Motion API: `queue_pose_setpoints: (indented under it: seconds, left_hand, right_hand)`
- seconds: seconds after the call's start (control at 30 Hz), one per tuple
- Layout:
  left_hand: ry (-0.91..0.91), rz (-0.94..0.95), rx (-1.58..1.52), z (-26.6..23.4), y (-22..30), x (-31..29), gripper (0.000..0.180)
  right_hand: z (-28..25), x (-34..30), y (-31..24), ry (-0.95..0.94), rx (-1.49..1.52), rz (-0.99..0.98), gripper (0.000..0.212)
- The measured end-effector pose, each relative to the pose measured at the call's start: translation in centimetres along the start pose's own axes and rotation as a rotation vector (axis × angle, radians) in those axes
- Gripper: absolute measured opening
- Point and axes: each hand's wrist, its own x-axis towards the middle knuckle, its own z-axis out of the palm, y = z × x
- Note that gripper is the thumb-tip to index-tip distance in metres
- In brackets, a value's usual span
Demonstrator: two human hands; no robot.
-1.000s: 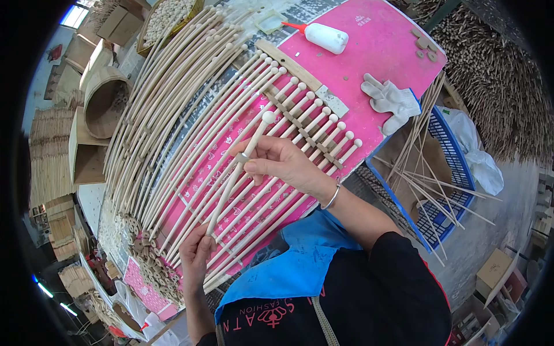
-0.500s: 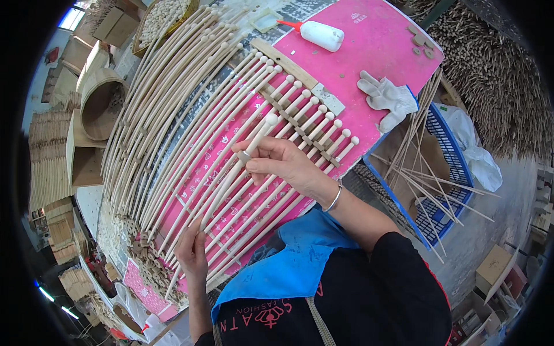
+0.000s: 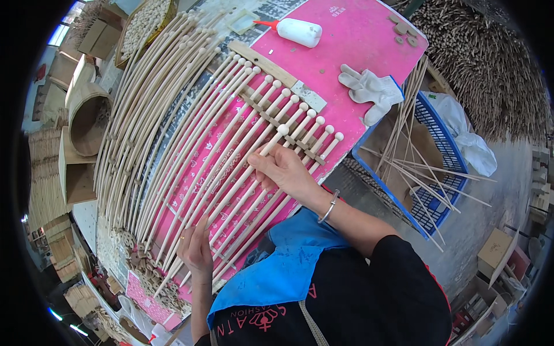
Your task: Assemble wooden mats by threading wooden rods through small wooden rings on a template.
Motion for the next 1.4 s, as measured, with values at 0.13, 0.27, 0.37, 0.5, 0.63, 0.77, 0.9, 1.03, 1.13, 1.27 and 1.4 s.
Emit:
queue_pose_setpoints:
  seconds: [0.13,0.27,0.37,0.5,0.63,0.77,0.9,1.03,1.13,1.27,1.4]
  left_hand:
    - [-0.003,0.004,-0.079,0.5,0.0,0.8,0.040]
    - [-0.004,0.045,-0.055,1.3,0.5,2.1,0.039]
    - [0.036,0.072,-0.051,2.3,0.6,3.4,0.040]
    - [0.025,-0.006,-0.120,4.1,0.9,4.4,0.040]
    - [0.057,-0.035,-0.133,5.6,0.8,5.1,0.039]
    - [0.053,0.000,-0.122,7.0,0.4,5.4,0.039]
    - [0.043,-0.024,-0.086,6.9,0.1,5.2,0.040]
    - [0.036,-0.002,-0.068,7.5,0.2,5.6,0.036]
    - [0.075,0.020,0.013,7.5,0.7,6.0,0.036]
    - [0.057,0.027,0.107,7.0,1.1,5.8,0.037]
    - [0.073,0.051,0.135,7.0,1.0,5.9,0.044]
  right_hand:
    - [-0.3,-1.0,-1.4,-0.033,0.113,-0.156,0.036]
    - [-2.1,-1.1,-1.8,0.012,0.021,-0.102,0.032]
    - [-2.6,-0.7,-2.4,0.152,-0.113,-0.052,0.028]
    - [-4.6,-1.0,-3.3,0.314,-0.251,-0.264,0.026]
    - [-6.9,-1.7,-4.2,0.355,-0.221,-0.231,0.022]
    - [-8.1,-1.6,-3.8,0.362,-0.267,-0.256,0.023]
    - [-7.6,-1.5,-4.2,0.335,-0.267,-0.245,0.024]
    - [-8.1,-1.3,-3.9,0.338,-0.249,-0.244,0.023]
    - [-8.4,-1.3,-3.9,0.345,-0.267,-0.237,0.023]
    - [-8.3,-1.0,-3.7,0.326,-0.270,-0.250,0.022]
    - [-7.6,-1.0,-4.1,0.325,-0.320,-0.258,0.021]
